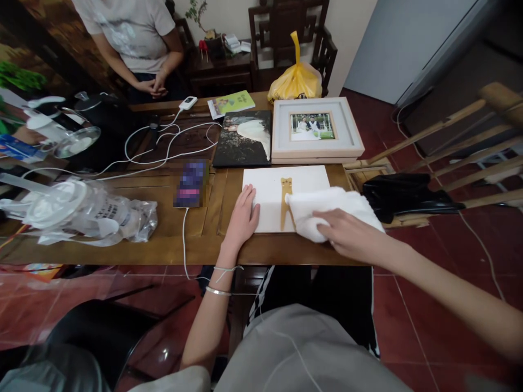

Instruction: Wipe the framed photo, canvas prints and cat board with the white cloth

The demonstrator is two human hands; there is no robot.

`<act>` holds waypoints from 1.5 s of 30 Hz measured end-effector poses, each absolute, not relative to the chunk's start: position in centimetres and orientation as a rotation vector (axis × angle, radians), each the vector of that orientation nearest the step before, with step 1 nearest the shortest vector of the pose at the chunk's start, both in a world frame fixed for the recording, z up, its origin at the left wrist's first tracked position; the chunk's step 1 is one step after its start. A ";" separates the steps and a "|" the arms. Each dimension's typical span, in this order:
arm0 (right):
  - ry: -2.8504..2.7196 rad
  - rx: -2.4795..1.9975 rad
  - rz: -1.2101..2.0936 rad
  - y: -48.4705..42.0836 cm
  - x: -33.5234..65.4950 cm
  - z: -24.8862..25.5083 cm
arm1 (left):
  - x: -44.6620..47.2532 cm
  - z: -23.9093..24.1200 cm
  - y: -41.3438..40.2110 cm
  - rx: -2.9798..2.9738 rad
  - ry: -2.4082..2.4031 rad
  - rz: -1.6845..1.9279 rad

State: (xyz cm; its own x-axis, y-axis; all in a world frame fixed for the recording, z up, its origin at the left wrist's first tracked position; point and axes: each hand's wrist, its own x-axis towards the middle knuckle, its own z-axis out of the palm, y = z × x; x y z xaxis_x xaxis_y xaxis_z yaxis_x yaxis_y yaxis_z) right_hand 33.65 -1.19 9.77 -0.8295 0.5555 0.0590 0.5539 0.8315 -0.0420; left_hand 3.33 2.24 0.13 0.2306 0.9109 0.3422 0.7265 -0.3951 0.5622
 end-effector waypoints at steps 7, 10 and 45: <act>-2.922 -1.043 0.283 -0.5 34.7 10.5 | 3.3 0.1 2.3 2.234 1.532 0.900; -2.839 -1.171 0.235 3.7 32.9 9.8 | 3.3 0.1 2.4 2.222 1.539 0.898; -2.985 -0.935 0.074 1.8 24.7 6.8 | 3.6 0.1 2.5 2.211 1.571 0.889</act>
State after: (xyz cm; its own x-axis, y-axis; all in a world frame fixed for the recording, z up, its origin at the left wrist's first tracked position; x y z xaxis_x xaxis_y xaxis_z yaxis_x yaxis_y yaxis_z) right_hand 24.68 1.83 6.79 -0.8214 0.5704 -0.0017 0.5698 0.8203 -0.0489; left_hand 3.63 2.46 0.10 0.2165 0.9235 0.3168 0.7467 -0.3657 0.5556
